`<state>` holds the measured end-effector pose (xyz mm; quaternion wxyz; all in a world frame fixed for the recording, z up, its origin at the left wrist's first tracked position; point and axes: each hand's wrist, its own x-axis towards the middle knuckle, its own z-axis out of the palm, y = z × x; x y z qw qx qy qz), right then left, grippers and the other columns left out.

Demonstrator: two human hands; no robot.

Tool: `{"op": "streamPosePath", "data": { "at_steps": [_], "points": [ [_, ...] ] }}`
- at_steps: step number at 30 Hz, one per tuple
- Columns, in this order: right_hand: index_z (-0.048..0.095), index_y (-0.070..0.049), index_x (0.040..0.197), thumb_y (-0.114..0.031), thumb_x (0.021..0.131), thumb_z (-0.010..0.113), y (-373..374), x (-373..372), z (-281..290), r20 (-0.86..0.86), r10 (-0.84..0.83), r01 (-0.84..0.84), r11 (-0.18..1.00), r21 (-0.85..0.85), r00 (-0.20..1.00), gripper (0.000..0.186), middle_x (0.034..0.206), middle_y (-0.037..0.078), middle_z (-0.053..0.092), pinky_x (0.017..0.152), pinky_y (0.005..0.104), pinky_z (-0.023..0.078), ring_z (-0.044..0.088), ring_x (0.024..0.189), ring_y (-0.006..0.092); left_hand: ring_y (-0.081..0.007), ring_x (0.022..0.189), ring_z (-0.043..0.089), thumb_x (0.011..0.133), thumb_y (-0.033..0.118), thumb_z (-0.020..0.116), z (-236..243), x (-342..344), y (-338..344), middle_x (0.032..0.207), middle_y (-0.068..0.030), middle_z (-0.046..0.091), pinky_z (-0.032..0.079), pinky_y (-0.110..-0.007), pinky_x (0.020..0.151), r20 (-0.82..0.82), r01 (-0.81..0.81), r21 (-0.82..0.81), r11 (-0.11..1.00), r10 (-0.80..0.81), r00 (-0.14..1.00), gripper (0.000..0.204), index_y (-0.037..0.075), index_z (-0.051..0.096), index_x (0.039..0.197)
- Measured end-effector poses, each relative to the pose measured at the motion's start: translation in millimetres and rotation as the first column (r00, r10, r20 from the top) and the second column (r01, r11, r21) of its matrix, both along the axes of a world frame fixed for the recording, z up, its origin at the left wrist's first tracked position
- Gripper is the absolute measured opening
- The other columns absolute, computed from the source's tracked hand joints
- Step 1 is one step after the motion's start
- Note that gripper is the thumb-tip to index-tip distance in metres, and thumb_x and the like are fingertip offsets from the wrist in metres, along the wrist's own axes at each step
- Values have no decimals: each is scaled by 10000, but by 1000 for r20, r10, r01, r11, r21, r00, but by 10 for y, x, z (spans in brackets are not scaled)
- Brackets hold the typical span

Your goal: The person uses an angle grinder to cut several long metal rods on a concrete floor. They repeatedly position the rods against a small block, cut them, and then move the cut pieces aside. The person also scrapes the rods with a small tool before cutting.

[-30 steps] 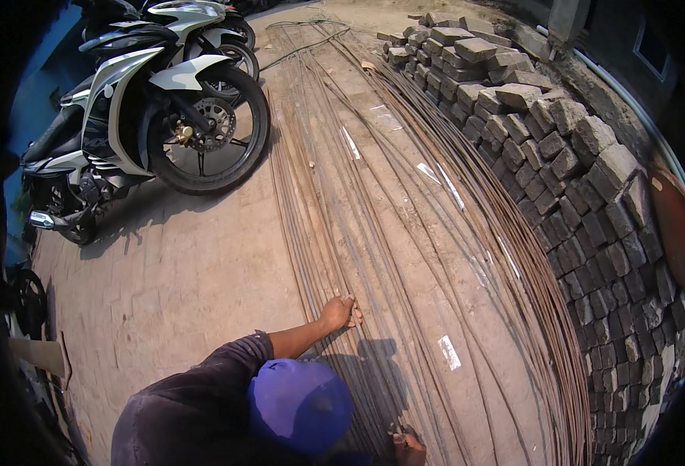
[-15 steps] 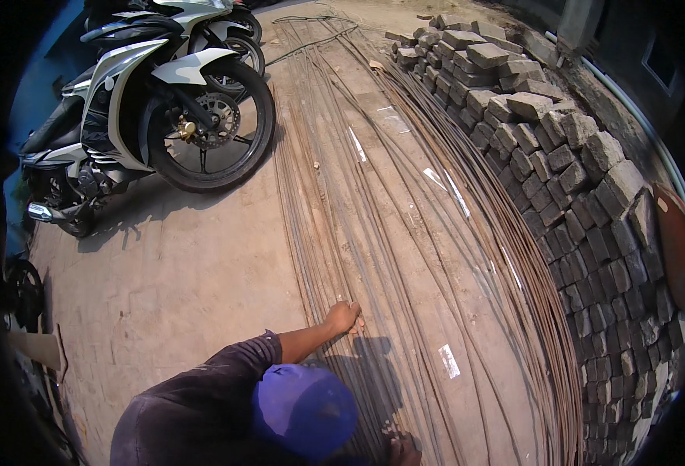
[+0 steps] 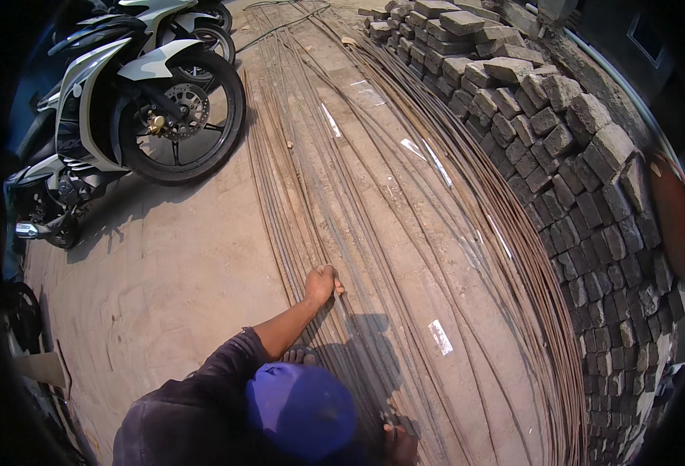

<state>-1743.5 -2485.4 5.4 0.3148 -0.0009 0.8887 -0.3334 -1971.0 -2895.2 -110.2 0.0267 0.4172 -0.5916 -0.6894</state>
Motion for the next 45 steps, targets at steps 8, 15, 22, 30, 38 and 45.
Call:
{"op": "streamPosePath", "data": {
  "at_steps": [8, 15, 22, 30, 38, 45],
  "points": [
    [759, -171, 1003, -484, 950, 658, 336, 306, -665, -124, -42, 57, 990, 125, 991, 333, 878, 109, 760, 781, 456, 536, 733, 874, 342, -133, 552, 455, 1118, 400, 419, 108, -540, -302, 704, 6, 503, 403, -315, 475, -123, -364, 163, 917, 385, 915, 355, 127, 519, 914],
    [735, -129, 1111, -443, 985, 596, 171, 31, -498, -154, 47, -43, 999, 34, 987, 366, 989, 171, 709, 836, 484, 521, 690, 950, 387, -171, 531, 477, 1119, 386, 419, 482, -670, -422, 671, -26, 495, 405, -343, 465, -107, -415, 150, 897, 432, 895, 387, 103, 510, 872],
    [743, -136, 879, -511, 935, 682, 58, 202, -347, -148, -67, 96, 977, 193, 987, 384, 715, 194, 688, 687, 541, 535, 683, 712, 428, -167, 545, 486, 1122, 389, 407, 335, -453, -427, 701, -37, 514, 413, -342, 470, -65, -419, 121, 900, 428, 901, 389, 89, 526, 904],
    [646, -11, 1344, -295, 1068, 494, -175, -79, 121, -230, 88, -110, 990, -85, 969, 424, 1383, 236, 626, 1114, 445, 422, 575, 1285, 414, -169, 517, 491, 1121, 396, 411, 172, -513, -380, 701, -50, 527, 431, -361, 465, -65, -399, 169, 901, 414, 908, 411, 50, 567, 964],
    [701, -32, 1243, -313, 1058, 529, 82, -63, -249, -170, 12, -17, 999, -30, 985, 377, 1319, 228, 644, 1051, 443, 466, 588, 1245, 391, -169, 531, 495, 1118, 400, 420, -299, -548, -385, 729, -47, 532, 440, -366, 479, 9, -388, 184, 903, 393, 920, 407, 54, 563, 958],
    [675, -56, 1048, -295, 1002, 648, 452, -146, -647, -302, 12, 2, 999, 47, 953, 245, 1080, 183, 667, 913, 473, 501, 626, 1010, 379, -152, 531, 478, 1113, 420, 427, -56, -401, -414, 705, -17, 480, 415, -330, 455, -13, -427, 247, 870, 444, 896, 399, 73, 529, 944]
  ]
}}
